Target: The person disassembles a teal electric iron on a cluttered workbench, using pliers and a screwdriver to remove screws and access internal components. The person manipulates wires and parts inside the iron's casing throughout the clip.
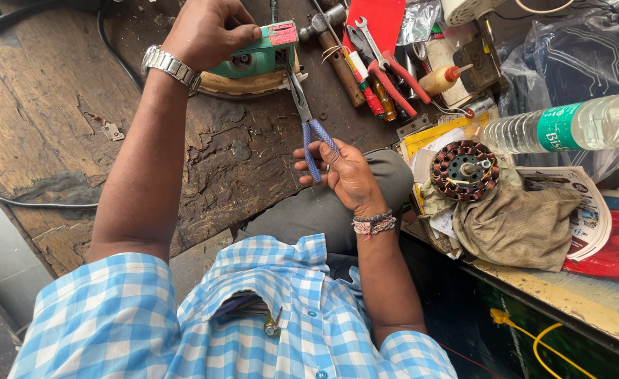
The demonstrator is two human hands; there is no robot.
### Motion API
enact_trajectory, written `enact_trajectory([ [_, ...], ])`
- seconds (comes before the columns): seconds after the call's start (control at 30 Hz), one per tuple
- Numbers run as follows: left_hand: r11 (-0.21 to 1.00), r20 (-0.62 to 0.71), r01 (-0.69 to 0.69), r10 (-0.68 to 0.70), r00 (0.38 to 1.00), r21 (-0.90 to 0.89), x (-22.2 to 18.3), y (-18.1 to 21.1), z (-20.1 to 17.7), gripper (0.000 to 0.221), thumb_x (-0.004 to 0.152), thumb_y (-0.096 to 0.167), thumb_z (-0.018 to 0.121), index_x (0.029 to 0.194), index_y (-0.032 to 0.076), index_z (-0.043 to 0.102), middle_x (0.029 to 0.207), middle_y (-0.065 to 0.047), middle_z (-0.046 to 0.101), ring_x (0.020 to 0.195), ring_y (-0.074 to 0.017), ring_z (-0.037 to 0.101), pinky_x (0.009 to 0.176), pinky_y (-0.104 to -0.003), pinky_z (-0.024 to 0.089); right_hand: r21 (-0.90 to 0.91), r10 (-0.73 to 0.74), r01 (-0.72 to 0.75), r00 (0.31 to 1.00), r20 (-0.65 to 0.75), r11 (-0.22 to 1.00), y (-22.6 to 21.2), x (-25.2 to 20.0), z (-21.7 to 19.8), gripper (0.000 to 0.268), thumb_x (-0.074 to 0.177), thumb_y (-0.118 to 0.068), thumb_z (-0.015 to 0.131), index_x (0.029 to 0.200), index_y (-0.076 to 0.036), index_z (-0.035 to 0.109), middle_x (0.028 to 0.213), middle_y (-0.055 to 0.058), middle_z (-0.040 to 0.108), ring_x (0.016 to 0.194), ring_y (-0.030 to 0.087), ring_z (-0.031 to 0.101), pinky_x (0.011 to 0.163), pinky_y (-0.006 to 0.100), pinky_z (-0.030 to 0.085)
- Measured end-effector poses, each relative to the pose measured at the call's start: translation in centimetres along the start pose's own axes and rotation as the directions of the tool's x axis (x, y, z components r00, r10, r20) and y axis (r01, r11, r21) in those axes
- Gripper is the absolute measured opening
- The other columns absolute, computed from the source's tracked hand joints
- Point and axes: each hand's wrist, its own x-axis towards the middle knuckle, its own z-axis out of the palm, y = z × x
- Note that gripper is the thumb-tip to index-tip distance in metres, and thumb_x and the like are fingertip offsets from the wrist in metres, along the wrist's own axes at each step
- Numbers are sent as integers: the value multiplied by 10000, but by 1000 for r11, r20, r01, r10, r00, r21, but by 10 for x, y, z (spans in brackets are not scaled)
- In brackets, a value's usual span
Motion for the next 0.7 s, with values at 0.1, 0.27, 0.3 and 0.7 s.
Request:
enact_trajectory([
  [0.1, 1000, 2, 9, -9, 1000, 9, -1, 0, -1, 265, 1016, 278, 767, 1097, 26, 775, 889, -163, 760, 738, -205, 753, 621, -327, 612, 22, 25, -25, 1000, 0, 999, 0, 4, 4, 370, 1054, -287, 552, 1220, 44, 560, 1235, 261, 660, 1051, 293, 721, 814, 415, 648],
  [0.27, 1000, -9, 3, -3, 1000, -6, -2, 1, 0, 258, 1011, 272, 769, 1092, 27, 776, 891, -163, 758, 756, -201, 756, 629, -328, 618, 57, 33, -31, 999, -33, 998, 8, 13, 7, 370, 1061, -290, 549, 1226, 41, 551, 1224, 255, 663, 1046, 293, 720, 822, 434, 651],
  [0.3, 1000, -7, 6, -6, 1000, -4, -2, 1, 0, 258, 1010, 272, 768, 1091, 28, 776, 890, -163, 758, 756, -201, 756, 628, -329, 619, 63, 24, -21, 999, -41, 998, 10, 15, 8, 370, 1066, -291, 548, 1228, 41, 550, 1219, 253, 662, 1045, 292, 719, 828, 442, 651],
  [0.7, 1000, -9, 16, -16, 1000, -13, -2, 0, 1, 258, 1007, 285, 771, 1082, 39, 782, 884, -154, 761, 748, -196, 753, 621, -330, 612, 385, -25, -5, 997, 74, 923, 18, 16, -1, 325, 1096, -373, 513, 1060, -53, 551, 1123, 217, 614, 910, 216, 627, 609, 255, 515],
])
